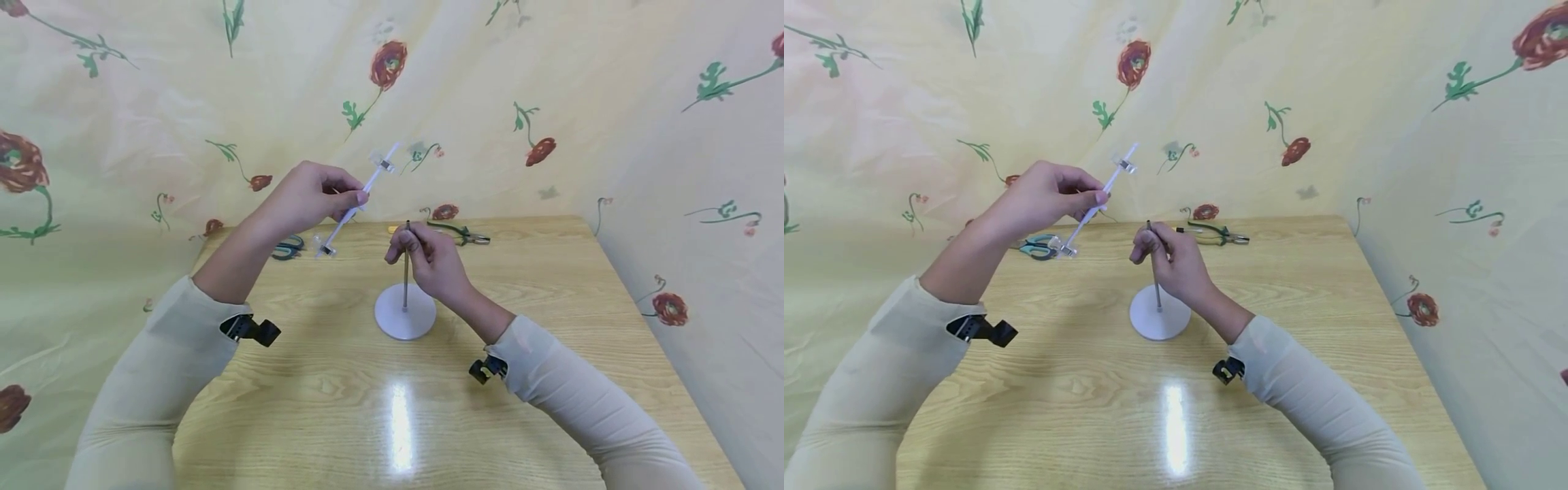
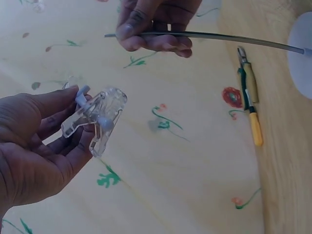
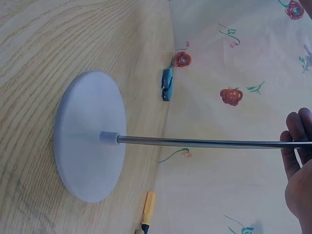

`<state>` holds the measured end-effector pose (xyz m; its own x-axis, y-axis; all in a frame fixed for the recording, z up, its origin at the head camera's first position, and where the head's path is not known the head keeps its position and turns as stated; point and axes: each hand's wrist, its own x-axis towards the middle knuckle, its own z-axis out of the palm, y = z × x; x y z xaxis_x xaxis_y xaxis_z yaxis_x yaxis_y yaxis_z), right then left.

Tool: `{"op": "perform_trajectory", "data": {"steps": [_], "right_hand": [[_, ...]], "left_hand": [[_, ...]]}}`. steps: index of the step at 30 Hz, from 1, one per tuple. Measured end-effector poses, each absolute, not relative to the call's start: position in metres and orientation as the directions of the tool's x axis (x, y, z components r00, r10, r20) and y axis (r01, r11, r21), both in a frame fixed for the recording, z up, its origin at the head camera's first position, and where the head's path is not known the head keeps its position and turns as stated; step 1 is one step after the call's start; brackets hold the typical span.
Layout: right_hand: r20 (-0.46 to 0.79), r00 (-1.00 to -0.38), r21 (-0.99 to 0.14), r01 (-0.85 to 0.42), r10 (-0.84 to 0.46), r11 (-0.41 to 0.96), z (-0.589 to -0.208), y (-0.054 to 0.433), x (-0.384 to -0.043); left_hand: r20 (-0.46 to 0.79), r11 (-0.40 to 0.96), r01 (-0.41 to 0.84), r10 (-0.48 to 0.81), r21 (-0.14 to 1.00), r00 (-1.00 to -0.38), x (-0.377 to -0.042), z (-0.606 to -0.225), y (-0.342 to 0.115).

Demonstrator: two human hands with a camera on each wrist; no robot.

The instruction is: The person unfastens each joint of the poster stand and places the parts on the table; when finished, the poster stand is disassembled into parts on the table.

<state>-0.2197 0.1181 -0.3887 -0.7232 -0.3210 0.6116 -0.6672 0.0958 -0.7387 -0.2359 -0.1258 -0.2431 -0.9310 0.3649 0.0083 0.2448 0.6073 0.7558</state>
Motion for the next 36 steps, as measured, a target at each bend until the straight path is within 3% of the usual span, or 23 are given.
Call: {"op": "perform_trajectory", "data": {"steps": [22, 36], "right_hand": [[0.621, -0.714, -0.722, -0.682, -0.322, 0.12, -0.392, 0.117, -0.218], [0.631, -0.702, -0.713, -0.693, -0.329, 0.111, -0.389, 0.119, -0.219]], "left_hand": [[-0.192, 0.53, 0.014, 0.331, 0.848, -0.924, -0.232, -0.335, -0.19], [-0.38, 0.535, -0.2, 0.25, 0.821, -0.891, -0.226, -0.399, -0.224]]}}
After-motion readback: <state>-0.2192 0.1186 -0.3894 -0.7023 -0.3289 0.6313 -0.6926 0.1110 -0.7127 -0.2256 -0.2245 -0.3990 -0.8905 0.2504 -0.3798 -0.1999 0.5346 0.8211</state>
